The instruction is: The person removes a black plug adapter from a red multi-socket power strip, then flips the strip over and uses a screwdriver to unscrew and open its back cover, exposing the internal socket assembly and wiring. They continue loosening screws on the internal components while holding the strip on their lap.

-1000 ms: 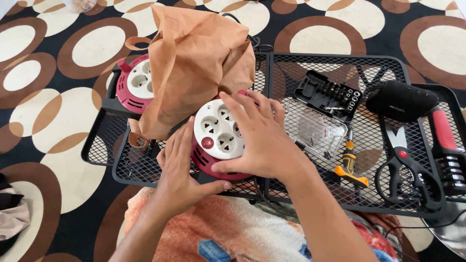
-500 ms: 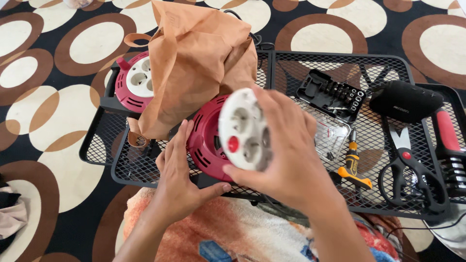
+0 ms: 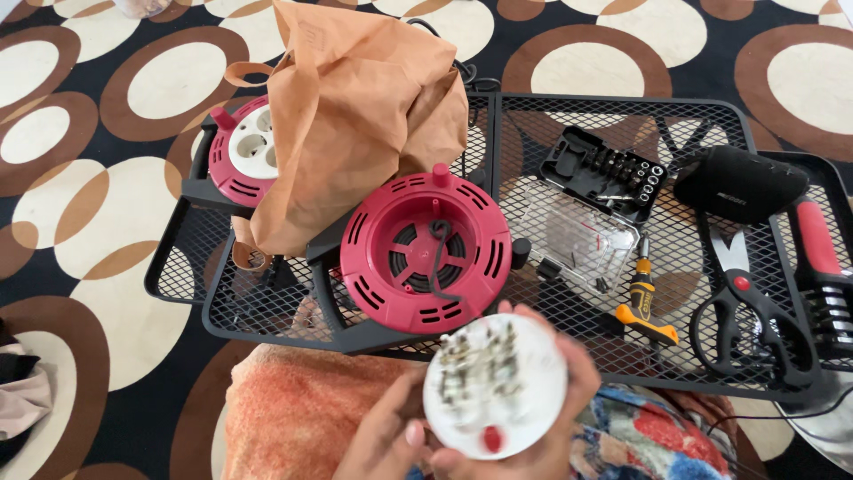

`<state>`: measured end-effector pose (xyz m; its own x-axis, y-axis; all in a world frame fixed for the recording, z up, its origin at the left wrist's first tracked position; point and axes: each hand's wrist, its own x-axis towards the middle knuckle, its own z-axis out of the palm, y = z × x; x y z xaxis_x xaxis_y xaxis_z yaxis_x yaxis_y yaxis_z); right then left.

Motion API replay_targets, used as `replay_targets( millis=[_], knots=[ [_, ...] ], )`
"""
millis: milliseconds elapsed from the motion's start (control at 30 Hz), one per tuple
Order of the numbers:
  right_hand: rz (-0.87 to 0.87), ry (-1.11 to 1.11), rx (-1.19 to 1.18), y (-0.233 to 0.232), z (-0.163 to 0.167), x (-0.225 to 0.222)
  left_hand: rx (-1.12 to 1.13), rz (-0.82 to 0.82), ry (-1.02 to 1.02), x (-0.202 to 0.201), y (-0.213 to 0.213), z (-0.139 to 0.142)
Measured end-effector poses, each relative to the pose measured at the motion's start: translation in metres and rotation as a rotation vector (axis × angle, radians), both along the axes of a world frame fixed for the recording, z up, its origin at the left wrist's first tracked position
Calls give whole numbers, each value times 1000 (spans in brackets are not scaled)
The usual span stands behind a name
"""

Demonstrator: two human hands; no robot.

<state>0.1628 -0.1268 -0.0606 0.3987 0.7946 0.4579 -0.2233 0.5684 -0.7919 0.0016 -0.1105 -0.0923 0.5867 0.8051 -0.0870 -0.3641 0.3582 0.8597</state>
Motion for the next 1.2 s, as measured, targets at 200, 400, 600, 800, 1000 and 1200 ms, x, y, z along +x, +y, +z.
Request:
replay_targets(
  millis=[200,400,600,800,1000,1200],
  knots=[
    [-137,-33,105,-11,-56,-14,-131,10,39,-3,14,6],
    [70,49,80,-22,-69,13,-176,76,13,-4,11,14],
    [83,173,13,-26,-74,5,-102,87,98,-24,4,14],
    [176,-38,-37,-27,-64,2,-93,210,151,-49,8,7],
    [-249,-959,-146,2,22,44,-62,370,321,-71,5,12],
    [-93,-1455,-20,65,73,63,715,524,848,-86,17,38]
  ],
)
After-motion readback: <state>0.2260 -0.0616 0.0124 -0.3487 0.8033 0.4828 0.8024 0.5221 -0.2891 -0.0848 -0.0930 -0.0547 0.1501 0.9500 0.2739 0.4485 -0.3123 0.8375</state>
